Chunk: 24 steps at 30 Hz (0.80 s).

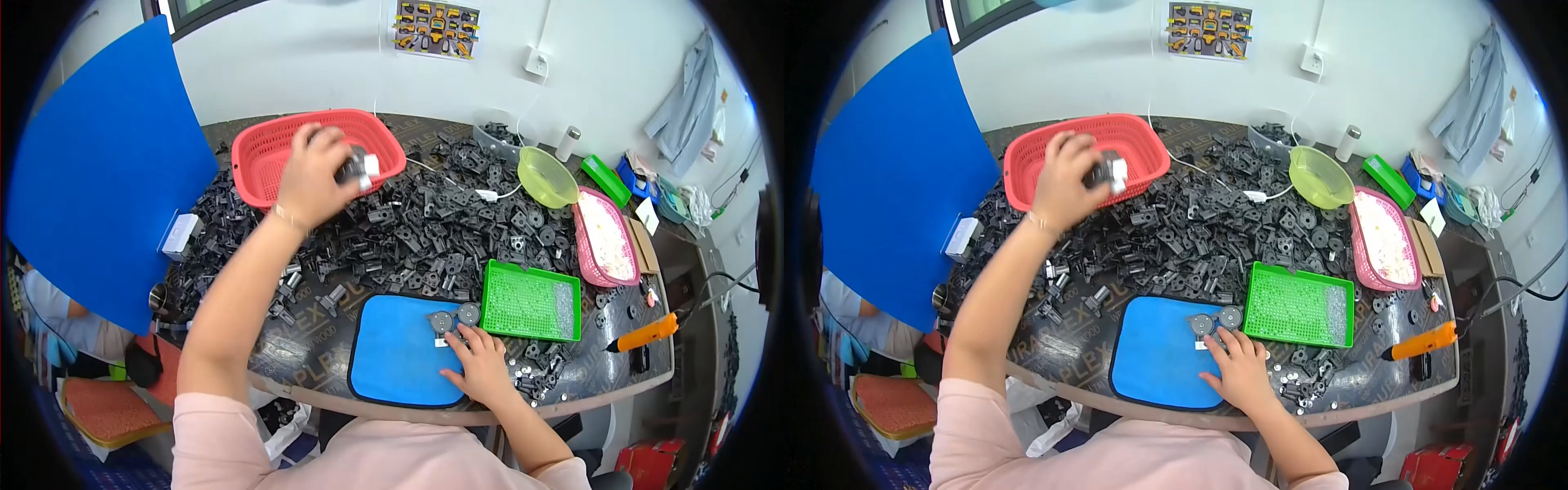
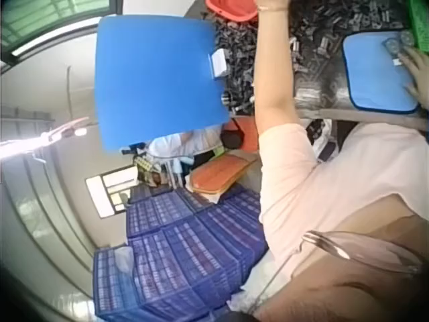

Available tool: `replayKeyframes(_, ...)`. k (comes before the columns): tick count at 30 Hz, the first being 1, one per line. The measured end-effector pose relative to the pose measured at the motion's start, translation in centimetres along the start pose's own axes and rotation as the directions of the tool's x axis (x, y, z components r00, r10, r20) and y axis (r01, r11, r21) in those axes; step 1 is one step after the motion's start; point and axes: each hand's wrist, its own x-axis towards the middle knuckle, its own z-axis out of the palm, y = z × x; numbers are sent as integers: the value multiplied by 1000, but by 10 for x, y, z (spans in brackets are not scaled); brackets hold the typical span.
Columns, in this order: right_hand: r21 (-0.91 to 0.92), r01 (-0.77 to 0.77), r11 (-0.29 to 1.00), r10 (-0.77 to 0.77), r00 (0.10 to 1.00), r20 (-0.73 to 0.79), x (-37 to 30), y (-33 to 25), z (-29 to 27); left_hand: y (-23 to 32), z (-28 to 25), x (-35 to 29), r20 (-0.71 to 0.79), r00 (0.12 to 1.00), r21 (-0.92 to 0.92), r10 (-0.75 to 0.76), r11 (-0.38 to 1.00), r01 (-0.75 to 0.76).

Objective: Assembling small metal plates and plastic components at a factory workbench.

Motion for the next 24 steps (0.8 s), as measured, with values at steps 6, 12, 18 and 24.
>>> replayKeyframes(6, 17, -39, 999, 40, 997, -67, 0, -6, 8, -26, 23, 22, 223, 914, 217, -339, 931, 292)
replayKeyframes(12, 47, 71, 996, -58, 969, -239, 4, 7, 16, 77, 53, -33, 388, 867, -508, 312, 857, -81)
replayKeyframes(18, 67, 236, 969, -206, 931, -301, -4, 14, 32, 167, 83, -97, 592, 613, -627, 523, 777, -58)
replayKeyframes(24, 23, -45, 999, 48, 980, -195, -13, 5, 7, 183, 115, -125, 525, 708, -561, 471, 818, -129)
